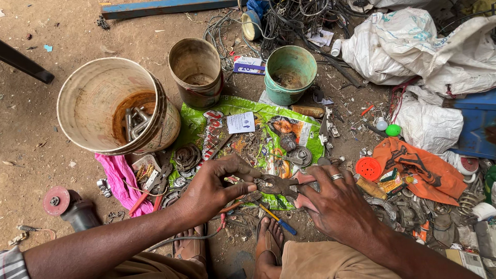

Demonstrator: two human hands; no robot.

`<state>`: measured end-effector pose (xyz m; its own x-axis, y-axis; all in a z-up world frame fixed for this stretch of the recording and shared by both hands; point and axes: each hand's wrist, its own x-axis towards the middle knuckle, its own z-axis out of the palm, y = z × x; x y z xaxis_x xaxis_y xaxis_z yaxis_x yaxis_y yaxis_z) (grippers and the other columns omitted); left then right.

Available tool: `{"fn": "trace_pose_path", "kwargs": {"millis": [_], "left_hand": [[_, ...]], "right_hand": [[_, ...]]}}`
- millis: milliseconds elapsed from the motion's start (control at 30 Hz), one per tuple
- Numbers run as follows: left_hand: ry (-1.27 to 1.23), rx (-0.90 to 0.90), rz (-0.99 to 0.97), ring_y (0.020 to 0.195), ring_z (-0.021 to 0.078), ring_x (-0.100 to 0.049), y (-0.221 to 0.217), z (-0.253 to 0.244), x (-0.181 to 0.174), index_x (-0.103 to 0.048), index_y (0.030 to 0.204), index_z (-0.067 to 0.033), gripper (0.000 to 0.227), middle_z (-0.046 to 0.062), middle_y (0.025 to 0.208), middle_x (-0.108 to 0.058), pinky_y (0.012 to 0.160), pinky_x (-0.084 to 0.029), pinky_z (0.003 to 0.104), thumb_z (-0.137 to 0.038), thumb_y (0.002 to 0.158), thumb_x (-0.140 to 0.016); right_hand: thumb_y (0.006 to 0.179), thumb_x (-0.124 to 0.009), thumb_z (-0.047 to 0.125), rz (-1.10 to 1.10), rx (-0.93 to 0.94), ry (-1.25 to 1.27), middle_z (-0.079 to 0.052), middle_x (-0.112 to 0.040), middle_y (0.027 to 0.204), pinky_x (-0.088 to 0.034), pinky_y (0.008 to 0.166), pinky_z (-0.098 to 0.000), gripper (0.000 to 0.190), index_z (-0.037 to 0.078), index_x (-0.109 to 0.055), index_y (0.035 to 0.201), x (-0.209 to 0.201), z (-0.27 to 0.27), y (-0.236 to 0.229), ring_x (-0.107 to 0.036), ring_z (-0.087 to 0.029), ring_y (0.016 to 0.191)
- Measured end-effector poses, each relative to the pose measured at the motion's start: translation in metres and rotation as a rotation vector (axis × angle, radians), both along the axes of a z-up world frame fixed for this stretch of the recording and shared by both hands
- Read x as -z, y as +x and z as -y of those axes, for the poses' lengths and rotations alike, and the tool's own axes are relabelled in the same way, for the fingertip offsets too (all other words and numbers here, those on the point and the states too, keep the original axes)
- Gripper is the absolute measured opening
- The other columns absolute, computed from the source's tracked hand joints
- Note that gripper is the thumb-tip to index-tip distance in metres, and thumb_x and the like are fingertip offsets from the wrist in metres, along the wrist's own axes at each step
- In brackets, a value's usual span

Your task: The person cleans and reassembles mechanical components by hand, using a hammer and a pair of pliers on the ground while surrounded by various tools and parts.

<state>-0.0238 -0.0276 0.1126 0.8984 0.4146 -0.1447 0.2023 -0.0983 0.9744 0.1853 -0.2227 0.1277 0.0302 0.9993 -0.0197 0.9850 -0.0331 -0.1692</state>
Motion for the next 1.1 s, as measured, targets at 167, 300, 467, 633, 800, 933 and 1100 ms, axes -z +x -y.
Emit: {"fn": "trace_pose_path", "kwargs": {"millis": [167, 300, 467, 633, 800, 933, 1100], "left_hand": [[-0.159, -0.01, 0.058, 0.103, 0.0198, -0.066, 0.004, 0.008, 0.006, -0.059, 0.14, -0.0068, 0.07, 0.01, 0.113, -0.064, 0.094, -0.059, 0.034, -0.015, 0.076, -0.085], [-0.133, 0.091, 0.128, 0.138, 0.0304, -0.05, 0.021, 0.023, 0.018, -0.038, 0.153, -0.0067, 0.09, 0.018, 0.147, -0.052, 0.116, -0.039, 0.042, -0.028, 0.08, -0.085], [-0.057, -0.103, 0.512, 0.143, 0.0316, -0.046, 0.084, 0.058, 0.045, -0.032, 0.155, 0.0021, 0.065, 0.024, 0.155, -0.048, 0.118, -0.036, 0.043, -0.045, 0.113, -0.045], [-0.328, -0.369, 0.407, 0.085, 0.0264, -0.061, 0.129, 0.059, 0.082, -0.058, 0.121, 0.0027, 0.051, 0.022, 0.104, -0.064, 0.078, -0.053, 0.039, -0.043, 0.114, -0.036], [-0.416, -0.577, 0.427, 0.098, 0.0202, -0.072, 0.107, 0.052, 0.172, -0.056, 0.109, -0.0059, 0.053, 0.01, 0.107, -0.072, 0.085, -0.063, 0.039, -0.053, 0.108, -0.032], [-0.624, -0.745, 0.426, 0.076, 0.025, -0.065, 0.082, 0.063, 0.258, -0.049, 0.104, -0.0065, 0.05, 0.012, 0.084, -0.063, 0.072, -0.058, 0.042, -0.055, 0.111, -0.036], [-0.755, -0.551, 0.421, 0.067, 0.0259, -0.062, 0.067, 0.089, 0.292, -0.048, 0.101, -0.0057, 0.062, 0.012, 0.075, -0.06, 0.066, -0.059, 0.043, -0.064, 0.107, -0.028]], "right_hand": [[0.07, -0.078, 0.018, 0.023, -0.012, 0.052, -0.012, -0.059, 0.125, -0.044, 0.084, -0.0551, 0.031, 0.01, -0.075, 0.1, 0.005, 0.004, 0.005, -0.053, -0.034, 0.115], [0.072, -0.076, 0.012, -0.074, 0.019, 0.093, -0.013, -0.061, 0.123, -0.044, 0.081, -0.0512, 0.024, 0.008, -0.074, 0.096, 0.009, -0.003, 0.008, -0.056, -0.032, 0.115], [0.072, -0.074, 0.007, -0.213, 0.05, 0.146, -0.016, -0.061, 0.124, -0.047, 0.094, -0.0516, 0.027, 0.005, -0.068, 0.099, 0.027, -0.021, 0.014, -0.054, -0.039, 0.115], [0.071, -0.074, 0.01, -0.475, -0.023, 0.235, -0.021, -0.053, 0.135, -0.047, 0.109, -0.0505, 0.029, 0.005, -0.054, 0.091, 0.062, -0.038, 0.033, -0.051, -0.041, 0.128], [0.096, -0.064, 0.023, -1.169, 0.17, 0.267, -0.017, -0.051, 0.142, -0.052, 0.116, -0.0436, 0.045, 0.003, -0.05, 0.133, 0.171, -0.004, 0.053, -0.055, -0.032, 0.136], [0.088, -0.067, 0.006, -0.496, 0.362, 0.254, -0.014, -0.066, 0.105, -0.059, 0.078, -0.0424, 0.021, 0.005, -0.063, 0.108, 0.324, 0.028, 0.015, -0.073, -0.035, 0.088], [0.088, -0.067, 0.003, -0.237, 0.468, -0.061, -0.023, -0.061, 0.109, -0.056, 0.063, -0.0487, 0.022, 0.001, -0.059, 0.107, 0.406, 0.048, -0.017, -0.07, -0.042, 0.081]]}}
